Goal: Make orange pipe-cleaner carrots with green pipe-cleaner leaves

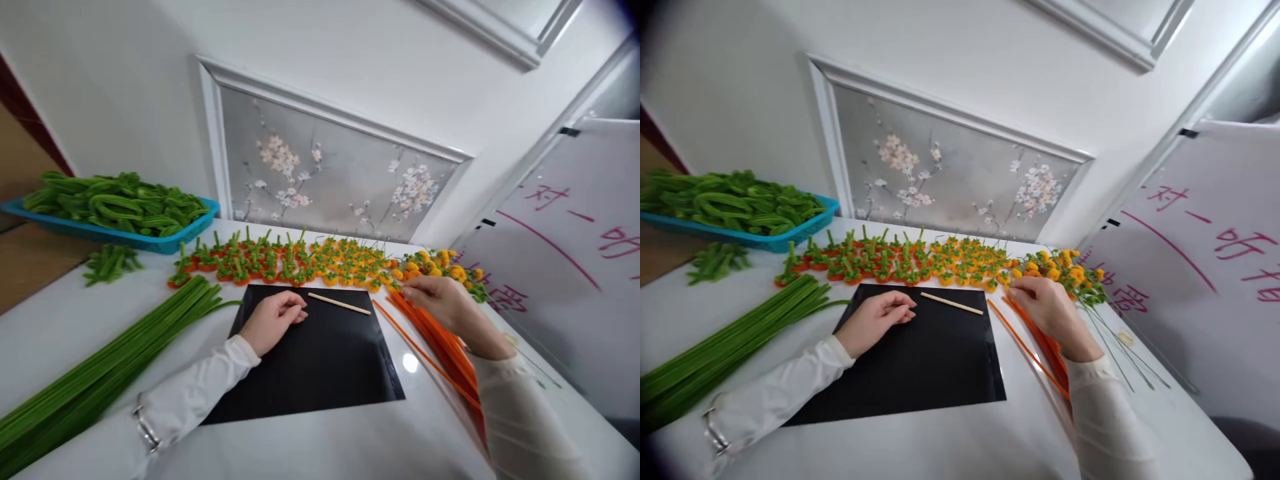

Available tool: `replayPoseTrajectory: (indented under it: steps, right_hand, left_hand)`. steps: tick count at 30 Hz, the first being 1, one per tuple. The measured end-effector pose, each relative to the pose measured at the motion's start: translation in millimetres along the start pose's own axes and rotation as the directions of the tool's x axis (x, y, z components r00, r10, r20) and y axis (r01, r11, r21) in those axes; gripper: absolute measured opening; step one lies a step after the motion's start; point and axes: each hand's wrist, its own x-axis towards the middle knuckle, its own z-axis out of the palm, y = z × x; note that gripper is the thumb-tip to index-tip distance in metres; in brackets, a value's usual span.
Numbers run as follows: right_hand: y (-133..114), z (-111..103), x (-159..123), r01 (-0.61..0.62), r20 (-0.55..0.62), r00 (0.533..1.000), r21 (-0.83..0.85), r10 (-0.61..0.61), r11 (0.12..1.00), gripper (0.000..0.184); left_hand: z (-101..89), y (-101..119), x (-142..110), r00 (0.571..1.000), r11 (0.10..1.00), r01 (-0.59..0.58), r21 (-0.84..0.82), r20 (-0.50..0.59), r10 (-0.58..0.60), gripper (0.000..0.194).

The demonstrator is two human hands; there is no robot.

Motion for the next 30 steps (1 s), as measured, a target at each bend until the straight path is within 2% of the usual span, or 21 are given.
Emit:
replayPoseTrajectory:
  steps: [2, 5, 8, 9, 12, 15, 17, 20, 21, 26, 30]
  right_hand:
    - [19, 5, -15, -0.095, -0.029, 0.995, -0.06, 0.093, 0.994, 0.025]
    - [30, 25, -30, -0.125, 0.098, 0.985, -0.161, 0.142, 0.979, 0.02]
    - [25, 48, -35, -0.18, 0.051, 0.977, -0.341, 0.209, 0.923, 0.02]
    - [21, 55, -35, -0.165, 0.078, 0.974, -0.398, 0.212, 0.903, 0.019]
    - [13, 65, -35, -0.105, 0.104, 0.978, -0.496, 0.179, 0.862, 0.022]
    - [14, 63, -32, -0.1, 0.052, 0.988, -0.499, 0.145, 0.861, 0.025]
    - [22, 57, -31, -0.163, -0.041, 0.986, -0.485, 0.164, 0.859, 0.023]
    - [38, 48, -31, -0.284, -0.185, 0.958, -0.494, 0.22, 0.822, 0.02]
    - [42, 46, -32, -0.318, -0.201, 0.948, -0.504, 0.249, 0.803, 0.021]
    - [49, 41, -36, -0.377, -0.138, 0.921, -0.551, 0.364, 0.744, 0.019]
    - [45, 39, -36, -0.387, -0.091, 0.908, -0.549, 0.408, 0.74, 0.029]
  left_hand:
    - [-1.0, 1, 3, 1.0, 1.0, 0.014, 0.023, 0.0, -0.014, 0.018]
    - [-1.6, 3, 6, 0.998, 0.993, 0.006, 0.115, 0.06, -0.013, 0.02]
    - [-0.1, 6, 10, 0.995, 0.978, 0.004, 0.206, 0.094, -0.024, 0.023]
    - [1.4, 9, 11, 0.995, 0.978, 0.012, 0.208, 0.092, -0.031, 0.024]
    - [10.4, 18, 13, 0.996, 0.99, 0.073, 0.122, 0.049, -0.08, 0.03]
    - [24.8, 26, 9, 0.995, 0.995, 0.104, -0.006, 0.001, -0.104, 0.034]
    - [33.9, 27, 5, 0.996, 0.994, 0.086, -0.073, -0.002, -0.087, 0.034]
    - [41.7, 25, 1, 0.998, 0.989, 0.067, -0.132, 0.007, -0.066, 0.034]
    - [42.4, 24, 1, 0.998, 0.987, 0.067, -0.145, 0.005, -0.067, 0.034]
    - [39.5, 18, -3, 0.997, 0.98, 0.071, -0.185, -0.03, -0.078, 0.029]
    - [38.1, 16, -7, 0.997, 0.981, 0.057, -0.187, -0.039, -0.065, 0.024]
